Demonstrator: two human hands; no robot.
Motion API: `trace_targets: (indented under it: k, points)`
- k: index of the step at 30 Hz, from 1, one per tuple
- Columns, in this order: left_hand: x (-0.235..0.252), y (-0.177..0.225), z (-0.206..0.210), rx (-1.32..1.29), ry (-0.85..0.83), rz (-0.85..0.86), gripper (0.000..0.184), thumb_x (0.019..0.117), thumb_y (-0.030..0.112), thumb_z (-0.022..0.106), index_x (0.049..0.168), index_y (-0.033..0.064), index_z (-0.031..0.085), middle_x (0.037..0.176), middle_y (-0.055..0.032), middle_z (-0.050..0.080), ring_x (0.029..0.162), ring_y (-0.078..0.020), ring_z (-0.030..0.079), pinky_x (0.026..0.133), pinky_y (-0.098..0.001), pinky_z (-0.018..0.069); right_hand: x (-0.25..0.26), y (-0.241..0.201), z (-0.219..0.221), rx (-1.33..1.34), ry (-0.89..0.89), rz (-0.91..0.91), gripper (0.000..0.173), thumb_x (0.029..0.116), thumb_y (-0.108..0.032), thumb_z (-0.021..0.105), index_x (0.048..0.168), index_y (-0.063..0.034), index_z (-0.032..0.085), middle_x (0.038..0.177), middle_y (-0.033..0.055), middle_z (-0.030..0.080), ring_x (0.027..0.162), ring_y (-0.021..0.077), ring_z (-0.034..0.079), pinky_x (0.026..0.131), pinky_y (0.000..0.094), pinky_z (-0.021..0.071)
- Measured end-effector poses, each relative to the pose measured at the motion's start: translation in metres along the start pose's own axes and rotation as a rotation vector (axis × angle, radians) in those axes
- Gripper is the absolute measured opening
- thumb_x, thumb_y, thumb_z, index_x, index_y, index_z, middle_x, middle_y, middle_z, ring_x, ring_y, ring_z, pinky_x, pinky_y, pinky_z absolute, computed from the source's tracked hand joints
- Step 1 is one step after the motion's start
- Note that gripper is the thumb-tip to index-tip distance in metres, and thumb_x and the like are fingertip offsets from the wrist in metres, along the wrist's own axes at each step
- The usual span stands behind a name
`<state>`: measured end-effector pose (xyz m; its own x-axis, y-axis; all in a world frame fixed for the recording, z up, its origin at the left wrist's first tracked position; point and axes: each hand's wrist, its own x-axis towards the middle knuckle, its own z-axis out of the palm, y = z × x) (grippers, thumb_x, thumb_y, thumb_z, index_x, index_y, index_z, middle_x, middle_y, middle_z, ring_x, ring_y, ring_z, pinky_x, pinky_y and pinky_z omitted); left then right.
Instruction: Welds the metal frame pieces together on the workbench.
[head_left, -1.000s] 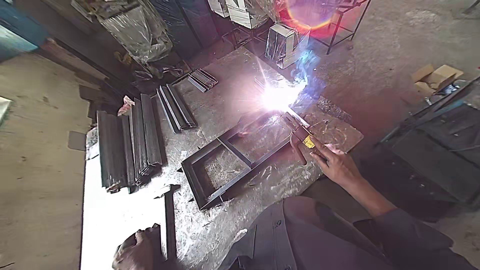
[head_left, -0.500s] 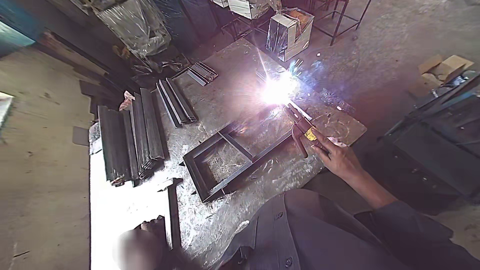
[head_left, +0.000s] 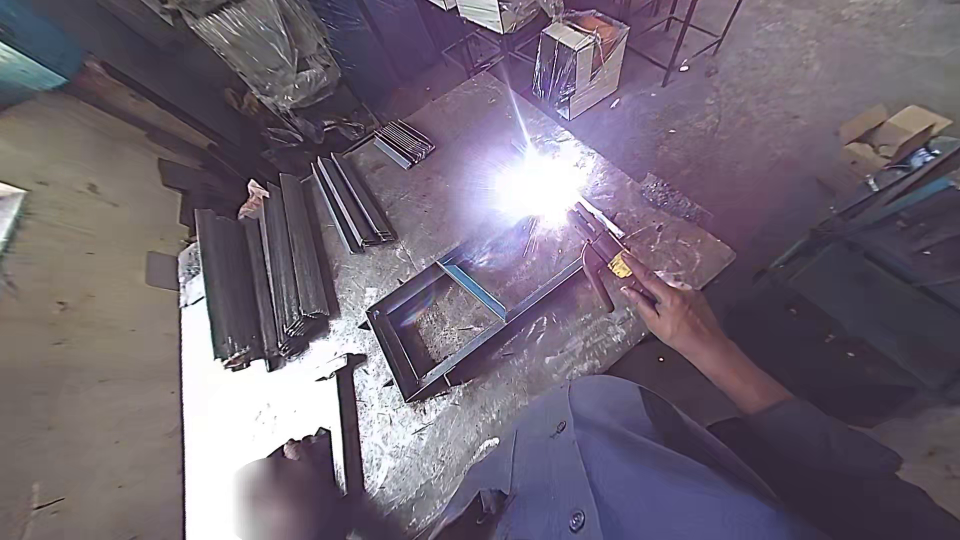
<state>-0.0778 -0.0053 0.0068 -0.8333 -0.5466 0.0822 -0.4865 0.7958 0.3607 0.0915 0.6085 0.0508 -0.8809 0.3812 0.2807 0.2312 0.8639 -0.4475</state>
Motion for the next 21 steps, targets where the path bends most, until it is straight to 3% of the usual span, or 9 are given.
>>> trace_targets:
  k: [2,5,7,10,15,18,21]
  points:
    - [-0.001,0.001,-0.002,0.006,-0.007,0.011,0.046,0.1029,0.042,0.053,0.123,0.0057,0.071,0.133,-0.0206,0.065,0.132,-0.0382,0.057,0.114,-0.0586,0.0402,0.000,-0.002,-0.001,0.007,-0.008,0.007,0.053,0.1053,-0.042,0.051,0.157,-0.0324,0.045,0.097,0.0170,0.075,0.080,0.0367,0.072,0.071,0.0554,0.0572]
    - [0.000,0.000,-0.001,0.021,-0.005,0.008,0.046,0.1022,0.044,0.054,0.123,0.0070,0.071,0.135,-0.0203,0.065,0.133,-0.0382,0.056,0.114,-0.0591,0.0393,0.001,-0.001,0.000,0.001,-0.004,0.011,0.053,0.1052,-0.042,0.051,0.157,-0.0324,0.045,0.087,0.0167,0.074,0.071,0.0373,0.071,0.066,0.0567,0.0558]
    - [-0.003,0.003,-0.002,0.029,-0.009,-0.001,0.046,0.1022,0.043,0.054,0.124,0.0072,0.071,0.137,-0.0206,0.063,0.135,-0.0383,0.054,0.115,-0.0584,0.0384,0.002,-0.001,0.000,-0.001,-0.003,0.014,0.053,0.1053,-0.042,0.051,0.157,-0.0329,0.045,0.088,0.0174,0.074,0.073,0.0383,0.071,0.067,0.0573,0.0561]
    - [-0.007,0.007,-0.002,0.036,0.001,-0.010,0.044,0.1012,0.043,0.056,0.123,0.0084,0.071,0.136,-0.0180,0.064,0.135,-0.0357,0.055,0.115,-0.0564,0.0397,0.002,0.000,0.001,-0.012,0.004,0.026,0.051,0.1047,-0.042,0.052,0.154,-0.0321,0.048,0.099,0.0186,0.075,0.082,0.0391,0.073,0.071,0.0570,0.0568]
    - [-0.002,0.003,0.000,0.045,0.000,0.002,0.046,0.1019,0.044,0.055,0.124,0.0075,0.071,0.136,-0.0186,0.064,0.134,-0.0358,0.055,0.115,-0.0560,0.0394,0.002,0.002,0.001,-0.014,0.013,-0.010,0.051,0.1047,-0.042,0.051,0.155,-0.0312,0.049,0.095,0.0172,0.075,0.079,0.0377,0.072,0.070,0.0568,0.0563]
    - [0.003,-0.003,0.005,0.045,0.011,0.008,0.047,0.1027,0.043,0.053,0.125,0.0064,0.071,0.137,-0.0197,0.063,0.136,-0.0368,0.054,0.117,-0.0560,0.0378,0.004,-0.001,0.001,0.002,-0.003,0.005,0.050,0.1048,-0.041,0.053,0.154,-0.0301,0.050,0.104,0.0183,0.075,0.087,0.0384,0.073,0.075,0.0569,0.0575]
    - [-0.001,0.003,0.001,0.068,0.007,0.007,0.045,0.1023,0.042,0.052,0.123,0.0071,0.072,0.136,-0.0185,0.064,0.136,-0.0356,0.054,0.116,-0.0559,0.0381,0.005,-0.003,0.000,-0.003,-0.016,0.014,0.051,0.1051,-0.042,0.052,0.154,-0.0304,0.049,0.093,0.0183,0.074,0.079,0.0390,0.071,0.069,0.0572,0.0556]
